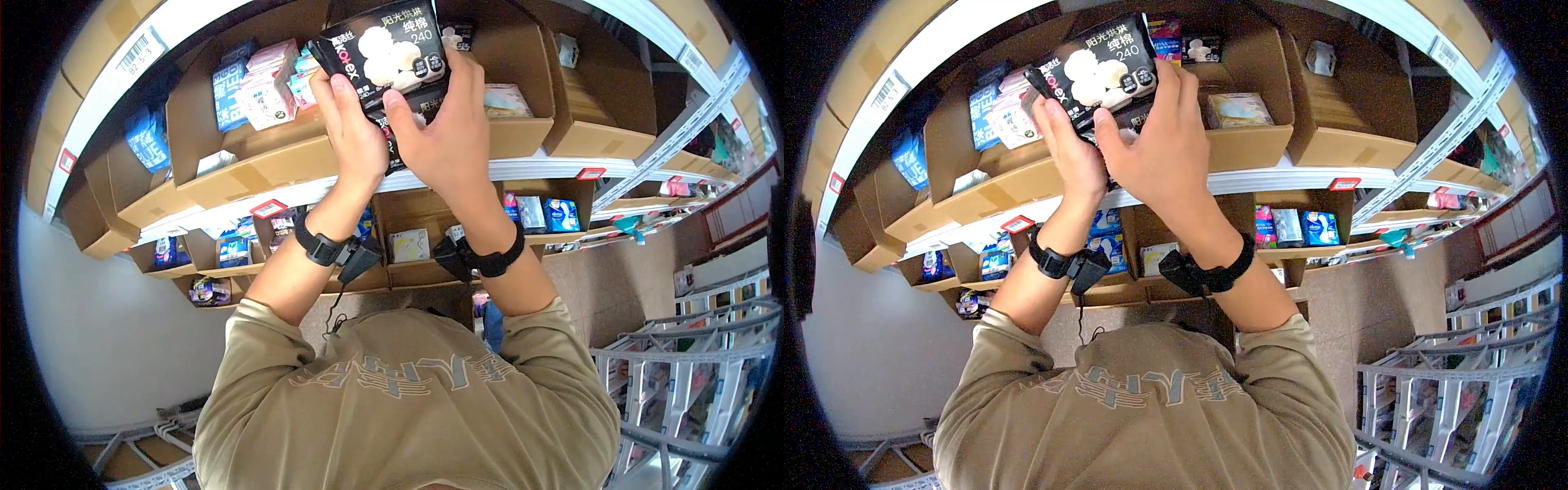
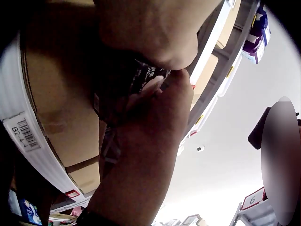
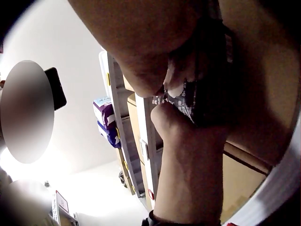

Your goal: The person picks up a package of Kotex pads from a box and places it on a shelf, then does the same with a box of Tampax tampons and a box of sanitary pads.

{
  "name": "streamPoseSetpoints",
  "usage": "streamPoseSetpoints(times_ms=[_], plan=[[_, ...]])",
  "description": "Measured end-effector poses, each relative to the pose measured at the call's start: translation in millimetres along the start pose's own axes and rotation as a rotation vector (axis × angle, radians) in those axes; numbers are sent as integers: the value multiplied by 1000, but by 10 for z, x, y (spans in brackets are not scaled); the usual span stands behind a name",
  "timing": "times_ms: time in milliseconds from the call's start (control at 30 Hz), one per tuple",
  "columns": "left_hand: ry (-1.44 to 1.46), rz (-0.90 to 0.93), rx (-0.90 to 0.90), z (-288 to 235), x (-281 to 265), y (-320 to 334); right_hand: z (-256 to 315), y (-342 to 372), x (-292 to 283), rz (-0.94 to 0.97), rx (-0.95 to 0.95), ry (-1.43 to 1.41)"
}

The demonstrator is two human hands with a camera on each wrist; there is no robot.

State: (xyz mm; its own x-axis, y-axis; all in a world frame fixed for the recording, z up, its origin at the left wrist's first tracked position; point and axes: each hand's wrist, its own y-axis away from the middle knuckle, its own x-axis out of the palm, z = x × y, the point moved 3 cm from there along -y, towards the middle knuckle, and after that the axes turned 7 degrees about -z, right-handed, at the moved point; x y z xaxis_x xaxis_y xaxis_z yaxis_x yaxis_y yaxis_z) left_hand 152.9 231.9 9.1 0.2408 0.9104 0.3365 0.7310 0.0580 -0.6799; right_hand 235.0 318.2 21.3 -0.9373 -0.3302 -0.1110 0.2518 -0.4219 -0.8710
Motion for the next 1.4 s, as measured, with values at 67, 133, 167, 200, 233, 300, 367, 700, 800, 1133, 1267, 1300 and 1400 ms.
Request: streamPoseSetpoints(times_ms=[67, 133, 167, 200, 233, 300, 367, 700, 800, 1133, 1267, 1300, 1400], plan=[[-4, -11, -1, -10, 4, -17, -13, -12, 2, -18, -41, -22], [-13, -24, -8, -10, -22, -37, -53, -5, -6, -30, -75, -43], [-70, -41, -11, 5, -45, -76, -97, -11, -39, -31, -94, -123], [-128, -58, -13, 18, -55, -109, -146, -7, -72, -32, -113, -203], [-17, -66, -52, 22, -27, -125, -219, 36, -58, 78, -73, -265], [-54, -64, -95, -25, -12, -119, -198, 113, -146, 152, -100, -214], [-50, -58, -181, 20, -19, -128, -80, 172, -203, 230, -160, -97], [-100, -37, -130, 25, -26, -116, -77, 215, -228, 254, -139, -106], [-84, -35, -145, 30, -23, -119, -117, 224, -215, 242, -169, -117], [-79, -23, -88, 60, -51, -144, -322, 230, -324, 232, 140, -760], [-84, -20, -78, 45, -36, -140, -442, 266, -260, 294, 266, -773], [-58, -22, -89, 49, -33, -141, -477, 262, -261, 291, 223, -729], [-40, -19, -103, 47, -34, -146, -452, 258, -271, 267, 248, -739]])
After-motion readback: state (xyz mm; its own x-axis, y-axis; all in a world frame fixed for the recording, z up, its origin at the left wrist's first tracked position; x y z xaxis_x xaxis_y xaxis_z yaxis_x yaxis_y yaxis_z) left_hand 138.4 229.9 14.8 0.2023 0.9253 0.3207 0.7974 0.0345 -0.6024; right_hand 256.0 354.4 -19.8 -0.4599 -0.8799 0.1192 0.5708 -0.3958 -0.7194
